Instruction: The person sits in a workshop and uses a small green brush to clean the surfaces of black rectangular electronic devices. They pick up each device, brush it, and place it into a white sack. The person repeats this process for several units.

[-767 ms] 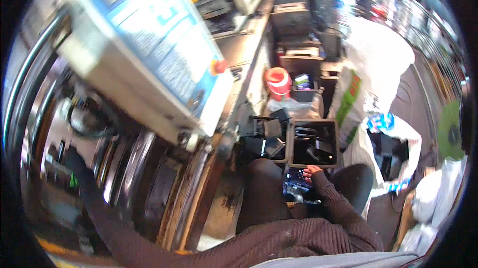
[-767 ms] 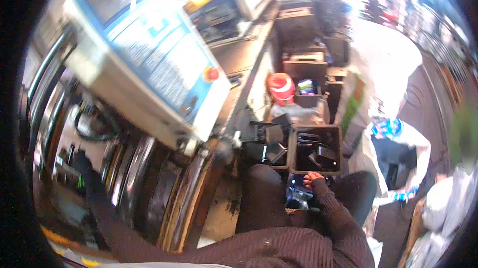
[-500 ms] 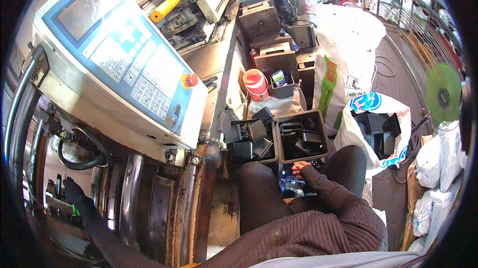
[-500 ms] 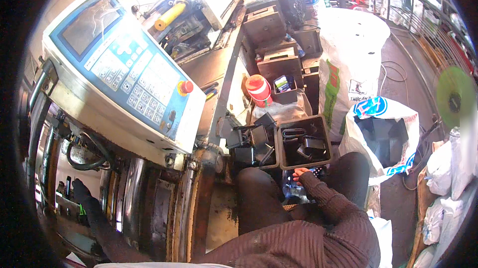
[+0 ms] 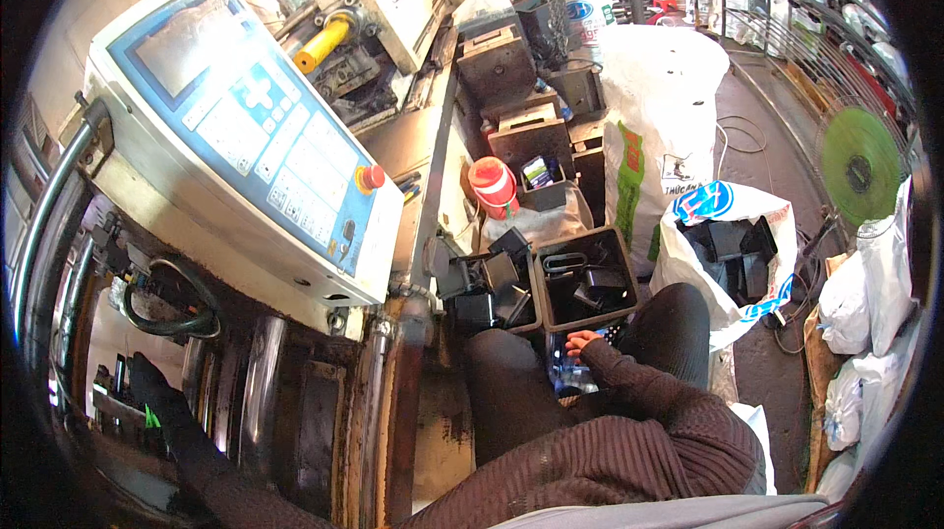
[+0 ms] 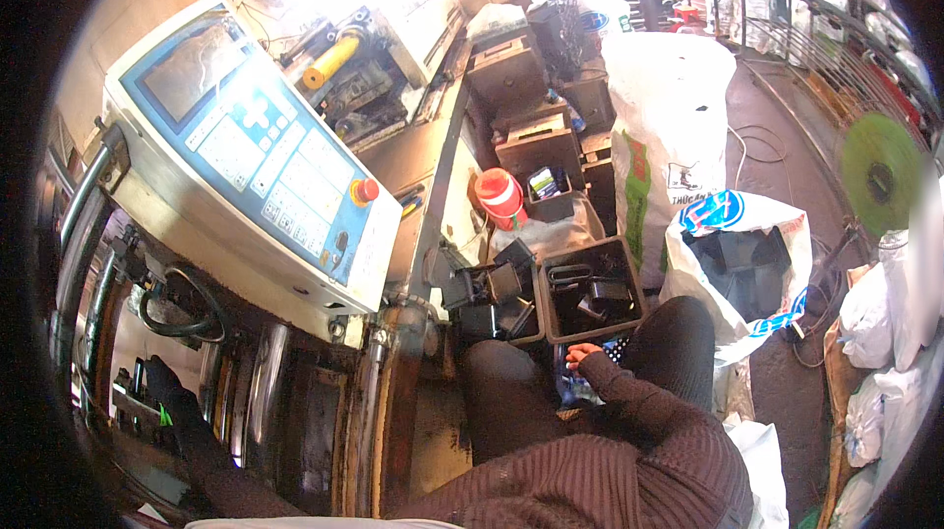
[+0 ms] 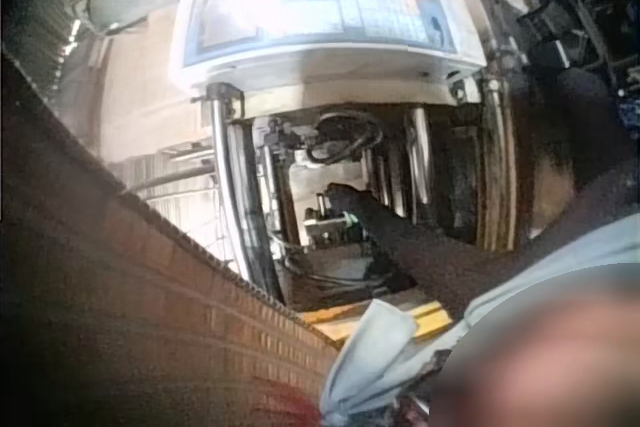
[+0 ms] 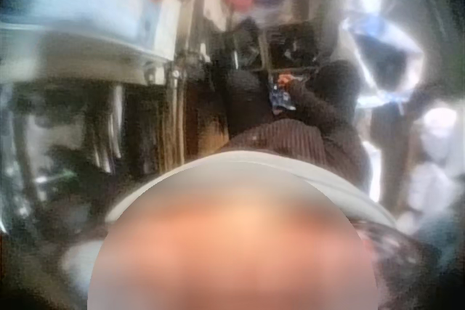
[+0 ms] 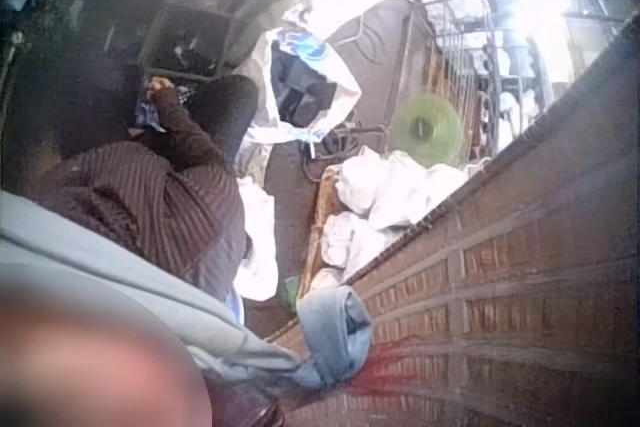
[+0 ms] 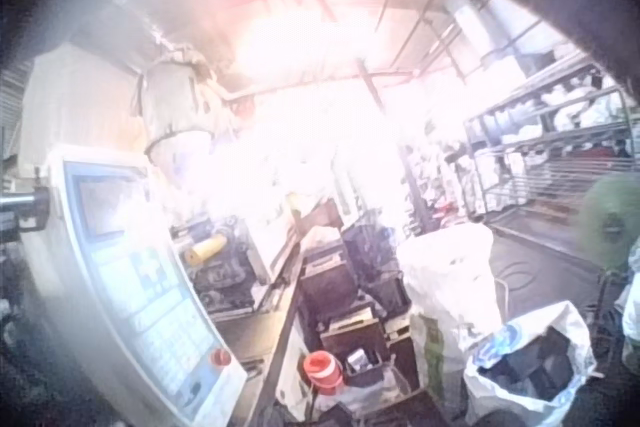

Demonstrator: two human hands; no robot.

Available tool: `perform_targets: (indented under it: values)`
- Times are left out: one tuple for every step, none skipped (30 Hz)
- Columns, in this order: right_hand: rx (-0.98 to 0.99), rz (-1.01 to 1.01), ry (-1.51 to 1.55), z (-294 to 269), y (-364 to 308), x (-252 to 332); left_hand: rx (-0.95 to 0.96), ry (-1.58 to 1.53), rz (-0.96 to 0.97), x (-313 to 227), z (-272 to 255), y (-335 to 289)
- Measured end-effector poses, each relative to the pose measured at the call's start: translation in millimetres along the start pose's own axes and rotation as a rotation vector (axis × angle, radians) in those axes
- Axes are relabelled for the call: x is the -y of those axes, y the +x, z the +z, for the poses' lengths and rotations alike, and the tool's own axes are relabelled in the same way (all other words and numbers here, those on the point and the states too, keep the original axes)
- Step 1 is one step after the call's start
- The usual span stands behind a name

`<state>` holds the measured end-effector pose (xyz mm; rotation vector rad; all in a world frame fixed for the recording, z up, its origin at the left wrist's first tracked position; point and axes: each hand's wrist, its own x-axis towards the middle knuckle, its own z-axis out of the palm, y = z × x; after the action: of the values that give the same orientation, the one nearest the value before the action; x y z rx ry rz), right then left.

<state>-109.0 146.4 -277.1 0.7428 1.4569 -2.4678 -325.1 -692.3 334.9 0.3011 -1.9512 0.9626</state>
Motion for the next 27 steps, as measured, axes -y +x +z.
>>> perform_targets:
  values:
    - [-0.022,-0.029,-0.024,-10.5,1.8,-1.7,-0.006,-0.121,-0.082,-43.9,-6.3,-0.6]
    - [-0.059,-0.045,-0.036,-24.5,-0.1,1.8,0.002,-0.24,-0.182,-82.7,0.6,-24.8]
    - [-0.08,-0.047,-0.031,-26.0,-7.8,7.1,0.017,-0.282,-0.218,-111.0,-5.0,-29.2]
    - [-0.091,0.011,0.005,-17.7,-7.7,4.7,0.01,-0.268,-0.21,-112.4,-27.3,-3.2]
    - [-0.081,-0.002,0.0,-17.2,-8.1,4.3,0.011,-0.244,-0.211,-114.8,-39.4,2.8]
    - [-0.073,-0.01,-0.011,-15.6,-14.0,8.9,0.019,-0.223,-0.216,-114.9,-46.7,6.1]
    - [-0.065,-0.019,-0.022,-13.5,-19.4,13.8,0.029,-0.192,-0.219,-111.2,-54.9,10.9]
    - [-0.096,0.0,-0.014,-17.1,-22.9,21.6,0.049,-0.185,-0.236,-115.6,-51.2,0.9]
    - [-0.115,0.011,0.018,-16.9,-27.3,26.7,0.059,-0.169,-0.242,-113.0,-57.6,1.6]
    - [-0.133,0.023,0.05,-17.1,-30.8,33.5,0.061,-0.16,-0.249,-112.1,-63.0,4.0]
    - [-0.15,0.041,0.075,-17.7,-36.0,35.8,0.072,-0.156,-0.256,-107.1,-67.3,0.8]
    - [-0.135,0.023,0.082,-21.1,-33.5,33.0,0.066,-0.155,-0.263,-104.2,-73.7,3.5]
    - [-0.126,0.015,0.104,-22.9,-34.4,32.5,0.059,-0.177,-0.259,-113.5,-80.4,19.9]
    - [-0.108,0.007,0.117,-22.9,-34.0,34.5,0.037,-0.191,-0.261,-114.7,-90.5,26.0]
    - [-0.091,-0.001,0.129,-22.2,-33.8,35.8,0.012,-0.212,-0.258,-113.2,-101.3,31.4]
    - [-0.047,-0.018,0.095,-14.0,-41.2,42.9,-0.015,-0.225,-0.274,-101.0,-111.2,24.1]
    - [-0.027,-0.034,0.08,-6.1,-53.4,50.1,-0.063,-0.275,-0.265,-106.6,-126.0,27.3]
    - [-0.011,-0.032,0.098,2.3,-62.3,56.7,-0.119,-0.332,-0.253,-111.2,-140.9,33.5]
    - [0.017,-0.031,0.109,11.9,-70.2,62.9,-0.177,-0.39,-0.251,-104.7,-161.0,31.8]
    - [0.021,-0.022,0.133,16.4,-75.8,69.4,-0.236,-0.472,-0.246,-109.9,-178.4,26.9]
    - [0.032,-0.004,0.164,22.0,-81.6,73.3,-0.287,-0.553,-0.249,-111.5,-198.2,24.4]
    - [0.039,0.0,0.224,25.4,-87.4,77.2,-0.345,-0.654,-0.231,-120.1,-223.8,22.7]
    - [0.054,0.005,0.287,29.3,-92.4,80.6,-0.389,-0.752,-0.22,-124.8,-248.9,19.1]
    - [0.081,0.002,0.305,35.7,-99.1,86.0,-0.431,-0.857,-0.21,-127.4,-276.3,13.8]
    - [0.124,0.015,0.327,46.4,-107.4,86.4,-0.462,-0.943,-0.193,-119.0,-308.8,5.5]
    - [0.276,-0.026,0.389,43.2,-107.4,85.3,-0.486,-1.055,-0.181,-122.3,-338.1,-6.0]
    - [0.296,-0.023,0.366,50.4,-117.8,98.8,-0.511,-1.175,-0.16,-132.1,-367.9,-16.3]
